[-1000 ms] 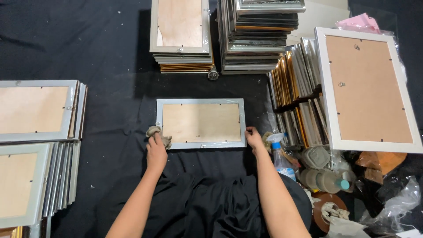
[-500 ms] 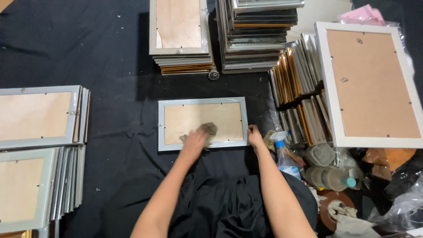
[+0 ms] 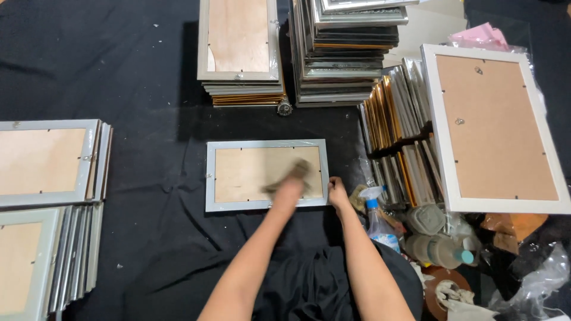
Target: Cleaning the back of multiple picture frames using a cloth in a workshop setting.
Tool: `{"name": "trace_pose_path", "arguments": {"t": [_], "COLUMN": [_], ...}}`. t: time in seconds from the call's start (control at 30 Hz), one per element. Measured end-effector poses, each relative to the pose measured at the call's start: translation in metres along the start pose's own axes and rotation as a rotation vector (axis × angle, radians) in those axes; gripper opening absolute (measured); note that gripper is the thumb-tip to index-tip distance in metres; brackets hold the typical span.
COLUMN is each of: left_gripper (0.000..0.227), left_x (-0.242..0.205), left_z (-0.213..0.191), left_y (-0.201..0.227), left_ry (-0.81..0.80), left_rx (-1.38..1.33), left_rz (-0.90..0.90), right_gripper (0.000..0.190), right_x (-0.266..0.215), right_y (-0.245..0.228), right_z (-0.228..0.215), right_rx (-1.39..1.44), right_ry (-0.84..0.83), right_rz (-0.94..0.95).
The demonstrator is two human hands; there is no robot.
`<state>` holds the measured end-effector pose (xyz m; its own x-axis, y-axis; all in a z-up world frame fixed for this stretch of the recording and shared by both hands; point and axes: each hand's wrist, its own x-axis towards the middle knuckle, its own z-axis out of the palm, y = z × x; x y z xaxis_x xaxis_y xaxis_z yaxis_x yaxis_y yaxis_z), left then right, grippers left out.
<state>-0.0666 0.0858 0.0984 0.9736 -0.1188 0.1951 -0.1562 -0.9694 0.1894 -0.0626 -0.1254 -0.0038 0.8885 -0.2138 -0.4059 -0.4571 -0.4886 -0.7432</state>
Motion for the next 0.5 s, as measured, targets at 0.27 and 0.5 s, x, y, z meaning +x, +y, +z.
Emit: {"name": "trace_pose_path", "arguments": {"t": [0.27,0.5], "left_gripper": [0.036,0.051], "left_x": [0.073,-0.005], "left_z": [0.075,0.029], "left_y": [-0.168,-0.226], "left_ry": [-0.676,0.266], "left_rx": [-0.453,0.137], "left_rz": [-0.733,0.028], "right_gripper": [0.031,0.028], "right_x": [0.014,0.004], "right_y": [0.009,-0.007], "right_z": [0.0,-0.005], "right_rx": [-0.021,-0.029], "right_ry": [-0.035,0.004], "right_rz": [-0.012,-0.036]}}
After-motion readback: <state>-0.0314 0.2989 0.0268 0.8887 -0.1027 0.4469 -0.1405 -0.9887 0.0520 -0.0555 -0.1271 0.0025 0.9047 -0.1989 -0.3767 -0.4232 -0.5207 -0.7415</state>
